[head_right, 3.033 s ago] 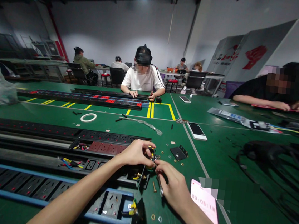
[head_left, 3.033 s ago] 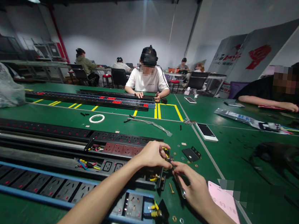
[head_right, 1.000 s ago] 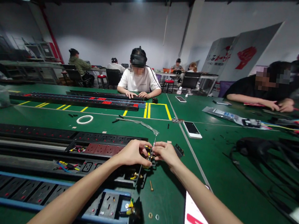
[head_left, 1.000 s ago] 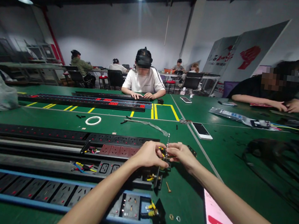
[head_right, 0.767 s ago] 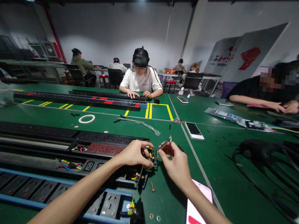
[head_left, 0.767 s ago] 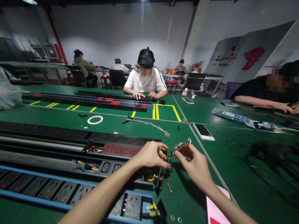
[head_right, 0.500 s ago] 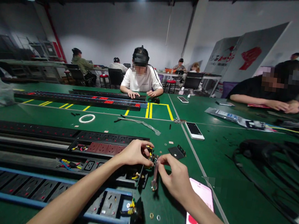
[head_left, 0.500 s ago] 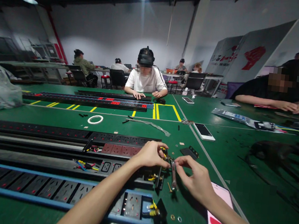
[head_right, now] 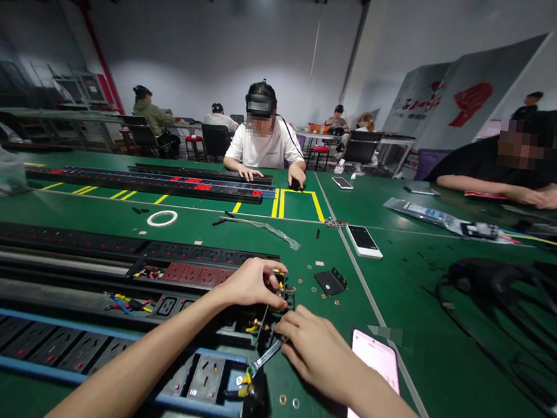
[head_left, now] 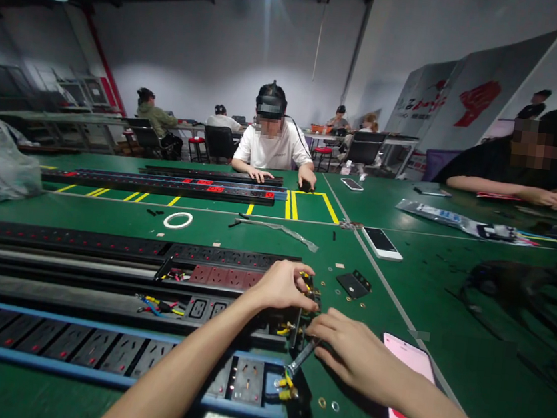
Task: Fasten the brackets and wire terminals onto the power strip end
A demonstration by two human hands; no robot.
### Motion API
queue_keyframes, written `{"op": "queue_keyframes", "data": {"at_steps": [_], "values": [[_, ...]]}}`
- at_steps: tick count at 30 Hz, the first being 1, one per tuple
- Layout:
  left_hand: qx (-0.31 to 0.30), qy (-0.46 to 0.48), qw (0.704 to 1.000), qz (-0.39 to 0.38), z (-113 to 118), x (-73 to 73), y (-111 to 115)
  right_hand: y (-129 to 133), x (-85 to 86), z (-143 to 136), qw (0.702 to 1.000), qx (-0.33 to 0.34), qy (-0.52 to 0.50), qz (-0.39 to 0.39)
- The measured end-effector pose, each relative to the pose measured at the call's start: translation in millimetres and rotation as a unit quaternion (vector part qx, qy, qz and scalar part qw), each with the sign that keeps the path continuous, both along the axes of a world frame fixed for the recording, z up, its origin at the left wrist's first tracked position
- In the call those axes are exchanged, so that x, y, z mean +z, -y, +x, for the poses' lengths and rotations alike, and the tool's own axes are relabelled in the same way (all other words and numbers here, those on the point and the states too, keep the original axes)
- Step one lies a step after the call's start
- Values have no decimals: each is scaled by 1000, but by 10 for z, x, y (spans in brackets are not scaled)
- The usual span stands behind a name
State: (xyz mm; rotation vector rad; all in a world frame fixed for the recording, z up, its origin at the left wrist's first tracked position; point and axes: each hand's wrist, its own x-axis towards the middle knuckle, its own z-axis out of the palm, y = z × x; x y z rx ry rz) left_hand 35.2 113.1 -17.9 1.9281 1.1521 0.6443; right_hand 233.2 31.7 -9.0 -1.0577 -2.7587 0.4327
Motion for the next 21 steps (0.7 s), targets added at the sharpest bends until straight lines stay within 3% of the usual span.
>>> {"op": "queue_keyframes", "data": {"at_steps": [5, 9, 16, 18, 21], "values": [[3, 0, 1000, -7, -2, 16, 13, 13, 43, -102, 996, -14, 84, -1], [4, 2, 1000, -7, -1, 19, 14, 32, -17, -106, 996, -3, 92, 5], [0, 2, 1000, -4, -3, 0, 1, 74, -150, -24, 992, 26, 81, 97], [-1, -2, 1000, -3, -2, 1, -1, 67, -117, 34, 993, 28, 48, 105], [-3, -5, 1000, -5, -2, 9, 0, -1, -69, 129, 992, -21, -103, 75]]}}
